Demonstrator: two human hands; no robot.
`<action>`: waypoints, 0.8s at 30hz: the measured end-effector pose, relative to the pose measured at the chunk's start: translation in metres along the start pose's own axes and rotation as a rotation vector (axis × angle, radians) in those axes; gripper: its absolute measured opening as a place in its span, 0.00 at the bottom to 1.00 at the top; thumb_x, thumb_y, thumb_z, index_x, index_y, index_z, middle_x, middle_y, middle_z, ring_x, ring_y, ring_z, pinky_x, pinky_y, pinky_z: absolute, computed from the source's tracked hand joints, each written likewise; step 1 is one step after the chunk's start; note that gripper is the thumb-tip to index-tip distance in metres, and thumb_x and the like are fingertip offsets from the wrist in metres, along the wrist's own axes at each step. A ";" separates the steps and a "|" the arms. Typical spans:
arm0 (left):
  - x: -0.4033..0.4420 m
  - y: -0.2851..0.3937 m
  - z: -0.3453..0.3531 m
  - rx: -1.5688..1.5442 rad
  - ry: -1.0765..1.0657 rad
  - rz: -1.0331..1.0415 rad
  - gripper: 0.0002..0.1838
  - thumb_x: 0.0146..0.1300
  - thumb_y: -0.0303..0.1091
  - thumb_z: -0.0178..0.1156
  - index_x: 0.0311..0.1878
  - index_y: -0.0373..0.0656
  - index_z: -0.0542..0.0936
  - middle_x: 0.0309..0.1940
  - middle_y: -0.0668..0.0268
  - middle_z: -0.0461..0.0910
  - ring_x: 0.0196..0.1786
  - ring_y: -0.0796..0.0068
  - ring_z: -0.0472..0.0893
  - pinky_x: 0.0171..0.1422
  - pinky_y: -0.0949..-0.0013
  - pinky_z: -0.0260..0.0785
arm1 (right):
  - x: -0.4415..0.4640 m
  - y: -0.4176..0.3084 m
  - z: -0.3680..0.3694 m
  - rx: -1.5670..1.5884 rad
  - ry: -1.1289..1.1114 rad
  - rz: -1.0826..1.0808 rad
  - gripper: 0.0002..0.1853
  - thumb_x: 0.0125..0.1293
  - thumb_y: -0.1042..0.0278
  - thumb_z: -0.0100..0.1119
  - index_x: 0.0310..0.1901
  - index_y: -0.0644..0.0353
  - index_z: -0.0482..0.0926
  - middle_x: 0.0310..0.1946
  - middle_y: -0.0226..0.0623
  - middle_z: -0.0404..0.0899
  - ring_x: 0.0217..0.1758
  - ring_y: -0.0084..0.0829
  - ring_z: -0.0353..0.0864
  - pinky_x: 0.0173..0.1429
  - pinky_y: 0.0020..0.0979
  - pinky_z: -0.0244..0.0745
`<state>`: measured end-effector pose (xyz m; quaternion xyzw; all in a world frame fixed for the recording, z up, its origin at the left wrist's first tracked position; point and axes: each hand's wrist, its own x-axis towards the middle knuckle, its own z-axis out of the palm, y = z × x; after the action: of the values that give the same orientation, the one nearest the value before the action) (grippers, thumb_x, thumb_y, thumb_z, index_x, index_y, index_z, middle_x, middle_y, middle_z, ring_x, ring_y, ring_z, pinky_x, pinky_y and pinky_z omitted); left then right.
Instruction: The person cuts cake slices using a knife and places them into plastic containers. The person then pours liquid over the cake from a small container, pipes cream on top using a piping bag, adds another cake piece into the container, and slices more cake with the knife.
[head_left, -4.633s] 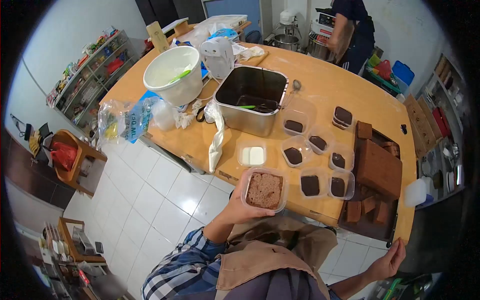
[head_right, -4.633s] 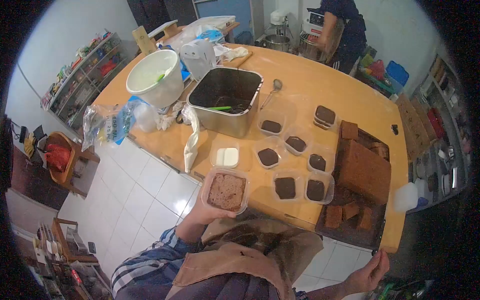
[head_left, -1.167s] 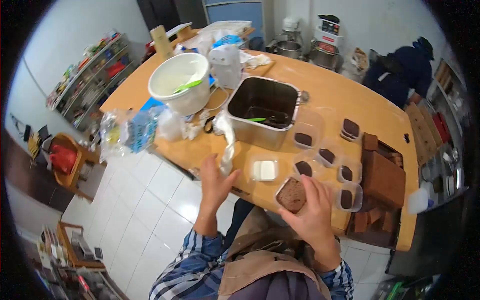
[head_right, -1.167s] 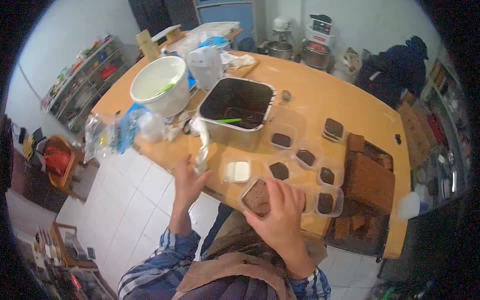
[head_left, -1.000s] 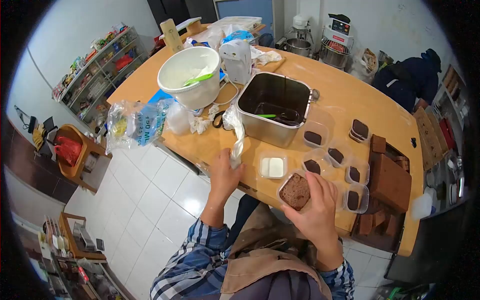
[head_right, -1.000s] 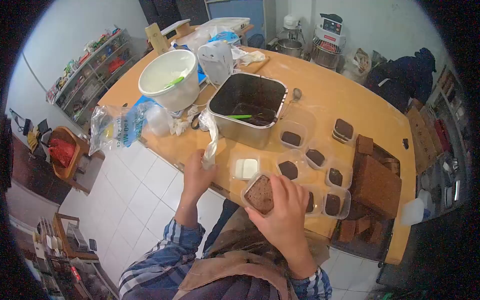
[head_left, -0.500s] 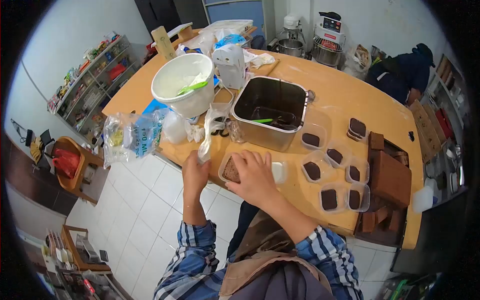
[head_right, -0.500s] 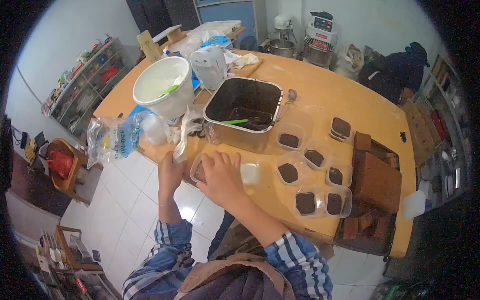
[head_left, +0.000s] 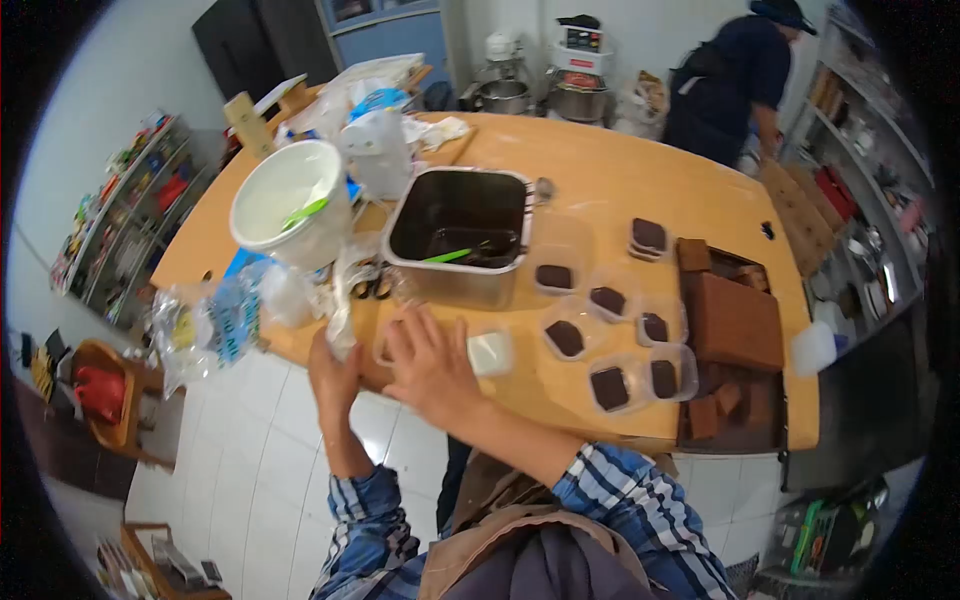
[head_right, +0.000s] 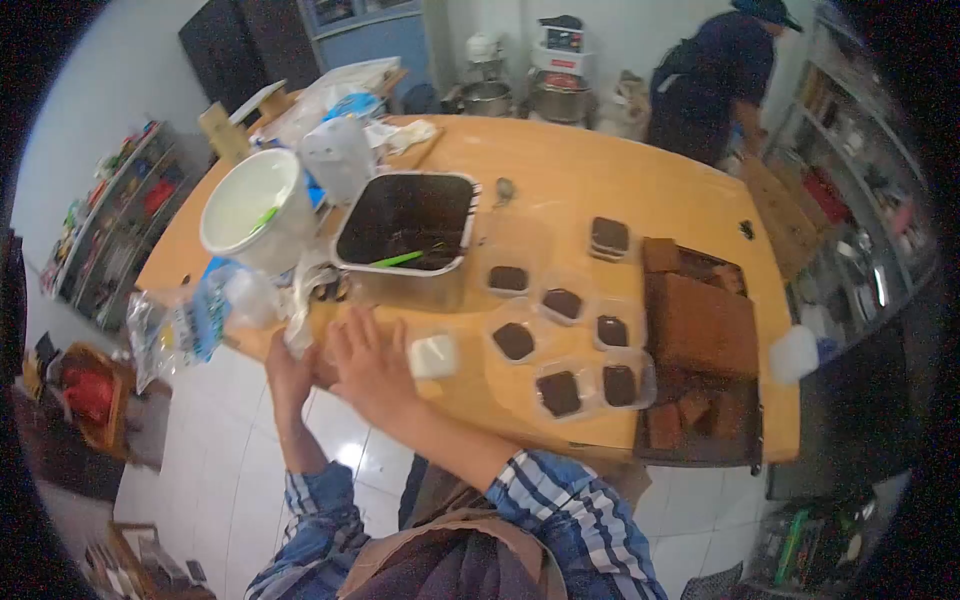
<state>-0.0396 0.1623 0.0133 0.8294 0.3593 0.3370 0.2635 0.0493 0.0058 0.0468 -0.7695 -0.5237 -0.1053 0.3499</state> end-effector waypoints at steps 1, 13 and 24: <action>-0.002 0.001 0.000 0.008 0.016 0.029 0.24 0.48 0.28 0.64 0.50 0.35 0.71 0.43 0.48 0.76 0.47 0.48 0.75 0.51 0.59 0.66 | -0.006 -0.001 -0.013 0.022 0.012 -0.006 0.36 0.46 0.58 0.68 0.55 0.62 0.64 0.58 0.51 0.61 0.65 0.46 0.58 0.59 0.59 0.53; -0.010 -0.006 0.004 0.039 0.055 -0.053 0.32 0.48 0.32 0.67 0.54 0.28 0.65 0.48 0.46 0.71 0.50 0.49 0.72 0.54 0.59 0.64 | -0.097 0.038 -0.174 -0.021 0.312 0.169 0.26 0.44 0.66 0.69 0.47 0.65 0.73 0.52 0.48 0.68 0.52 0.47 0.69 0.56 0.45 0.61; 0.015 -0.005 0.022 0.266 -0.081 0.057 0.31 0.48 0.33 0.66 0.55 0.32 0.68 0.50 0.45 0.70 0.54 0.46 0.69 0.59 0.57 0.63 | -0.183 0.050 -0.223 -0.094 0.582 0.530 0.22 0.46 0.75 0.66 0.45 0.68 0.76 0.51 0.46 0.73 0.53 0.44 0.71 0.56 0.39 0.67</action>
<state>-0.0178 0.1728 0.0014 0.8797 0.3663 0.2601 0.1560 0.0607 -0.2835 0.0924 -0.8313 -0.1805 -0.2486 0.4633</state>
